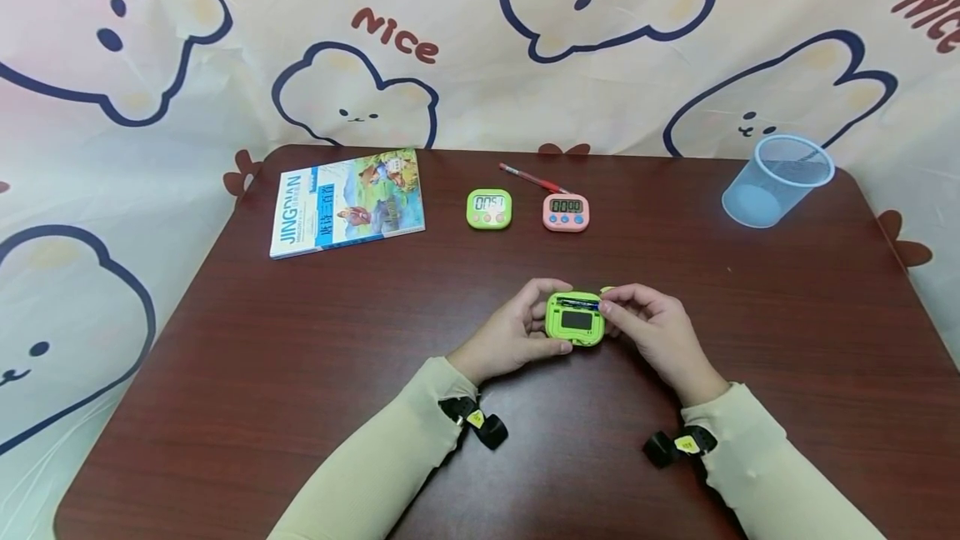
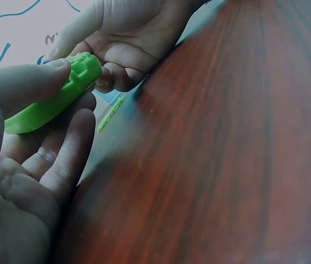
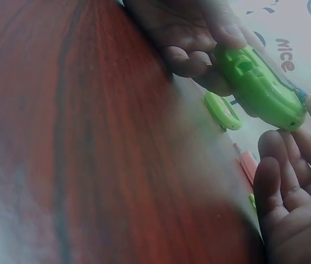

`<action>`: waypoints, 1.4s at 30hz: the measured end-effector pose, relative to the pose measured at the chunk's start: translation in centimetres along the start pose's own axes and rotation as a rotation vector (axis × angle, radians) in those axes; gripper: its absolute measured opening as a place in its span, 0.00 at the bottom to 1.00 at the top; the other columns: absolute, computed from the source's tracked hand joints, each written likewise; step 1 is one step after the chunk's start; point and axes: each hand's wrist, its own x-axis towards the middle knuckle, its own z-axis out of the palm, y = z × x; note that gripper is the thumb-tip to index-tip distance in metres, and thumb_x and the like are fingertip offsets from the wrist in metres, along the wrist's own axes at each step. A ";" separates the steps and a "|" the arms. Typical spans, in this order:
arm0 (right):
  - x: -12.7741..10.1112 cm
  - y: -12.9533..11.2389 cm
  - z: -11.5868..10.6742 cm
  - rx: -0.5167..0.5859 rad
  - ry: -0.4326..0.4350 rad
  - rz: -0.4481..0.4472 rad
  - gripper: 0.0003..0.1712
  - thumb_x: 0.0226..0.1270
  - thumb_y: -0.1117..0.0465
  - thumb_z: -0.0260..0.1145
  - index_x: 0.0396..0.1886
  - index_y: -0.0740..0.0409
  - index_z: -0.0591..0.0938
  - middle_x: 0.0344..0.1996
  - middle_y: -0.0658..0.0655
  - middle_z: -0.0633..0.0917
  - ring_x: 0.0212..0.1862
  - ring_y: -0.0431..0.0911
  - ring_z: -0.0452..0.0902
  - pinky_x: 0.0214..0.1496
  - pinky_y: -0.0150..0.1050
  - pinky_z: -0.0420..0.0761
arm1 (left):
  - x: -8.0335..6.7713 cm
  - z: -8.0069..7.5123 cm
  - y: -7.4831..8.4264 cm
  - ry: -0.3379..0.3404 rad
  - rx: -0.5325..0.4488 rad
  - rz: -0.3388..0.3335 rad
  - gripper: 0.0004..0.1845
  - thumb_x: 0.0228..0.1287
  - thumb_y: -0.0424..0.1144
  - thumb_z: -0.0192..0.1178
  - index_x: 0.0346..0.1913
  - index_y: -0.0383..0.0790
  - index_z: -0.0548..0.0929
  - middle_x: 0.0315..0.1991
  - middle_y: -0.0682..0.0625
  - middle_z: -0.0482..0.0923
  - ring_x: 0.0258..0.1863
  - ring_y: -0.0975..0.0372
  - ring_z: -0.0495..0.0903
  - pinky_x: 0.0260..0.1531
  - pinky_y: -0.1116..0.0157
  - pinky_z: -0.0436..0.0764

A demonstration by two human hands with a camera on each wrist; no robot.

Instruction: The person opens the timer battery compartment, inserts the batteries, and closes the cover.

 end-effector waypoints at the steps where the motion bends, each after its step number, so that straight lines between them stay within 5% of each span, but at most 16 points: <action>1: 0.0 0.0 0.0 0.009 -0.002 0.006 0.15 0.70 0.62 0.69 0.47 0.70 0.83 0.34 0.50 0.86 0.30 0.42 0.81 0.33 0.35 0.85 | 0.0 0.0 0.0 -0.003 0.000 0.003 0.37 0.60 0.19 0.66 0.69 0.35 0.61 0.59 0.33 0.79 0.49 0.60 0.83 0.50 0.64 0.84; 13: 0.1 -0.4 0.4 0.083 -0.031 0.036 0.11 0.70 0.65 0.68 0.44 0.72 0.82 0.41 0.56 0.85 0.31 0.40 0.81 0.34 0.34 0.85 | -0.2 0.0 0.1 -0.031 0.023 0.014 0.37 0.60 0.19 0.65 0.69 0.36 0.61 0.58 0.31 0.79 0.46 0.64 0.84 0.50 0.62 0.85; 23: 0.1 -0.5 0.5 0.049 -0.016 0.057 0.11 0.70 0.68 0.65 0.43 0.75 0.80 0.33 0.50 0.84 0.29 0.39 0.78 0.32 0.32 0.83 | -0.2 0.3 0.2 -0.025 0.013 -0.010 0.37 0.60 0.19 0.66 0.69 0.36 0.62 0.58 0.33 0.79 0.46 0.61 0.83 0.49 0.63 0.85; 42: -0.3 0.2 0.6 0.061 -0.010 -0.081 0.09 0.72 0.69 0.62 0.47 0.73 0.80 0.34 0.53 0.83 0.31 0.41 0.78 0.32 0.32 0.83 | 0.1 0.2 0.2 -0.026 -0.004 0.001 0.38 0.61 0.18 0.64 0.70 0.32 0.59 0.59 0.31 0.78 0.45 0.65 0.83 0.48 0.63 0.85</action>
